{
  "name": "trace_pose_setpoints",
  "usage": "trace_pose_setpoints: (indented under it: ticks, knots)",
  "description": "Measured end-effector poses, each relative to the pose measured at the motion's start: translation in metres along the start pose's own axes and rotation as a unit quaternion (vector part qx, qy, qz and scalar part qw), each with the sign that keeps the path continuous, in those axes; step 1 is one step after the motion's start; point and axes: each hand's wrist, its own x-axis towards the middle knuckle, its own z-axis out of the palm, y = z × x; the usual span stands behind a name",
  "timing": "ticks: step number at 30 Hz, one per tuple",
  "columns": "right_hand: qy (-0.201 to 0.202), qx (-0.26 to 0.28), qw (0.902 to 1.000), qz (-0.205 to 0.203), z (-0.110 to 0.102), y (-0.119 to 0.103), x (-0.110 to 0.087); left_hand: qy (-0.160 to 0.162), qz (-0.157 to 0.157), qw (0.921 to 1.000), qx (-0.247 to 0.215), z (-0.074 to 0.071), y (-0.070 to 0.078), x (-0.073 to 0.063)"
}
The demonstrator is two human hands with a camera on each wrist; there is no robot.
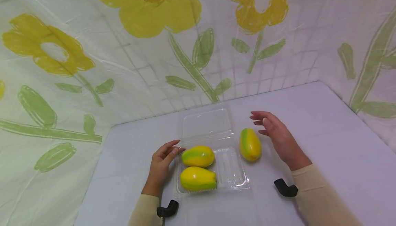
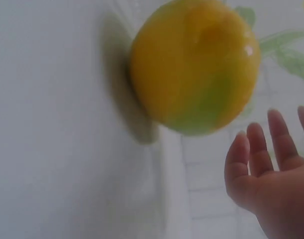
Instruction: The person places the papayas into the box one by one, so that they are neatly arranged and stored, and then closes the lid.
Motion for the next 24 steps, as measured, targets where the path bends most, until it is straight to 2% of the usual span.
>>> trace_pose_setpoints:
  ticks: [8,17,24]
  knots:
    - [0.013,-0.076,0.996,0.047,-0.006,0.018,-0.002,0.003,-0.005,1.0,0.0,0.001,0.003,-0.001]
    - [-0.019,-0.069,0.9932,0.092,-0.009,0.03,-0.003,0.002,0.001,1.0,-0.007,0.0,0.001,0.0]
    - [-0.046,-0.133,0.979,0.148,-0.012,0.036,-0.004,0.001,0.006,0.9999,-0.014,0.0,0.001,0.0]
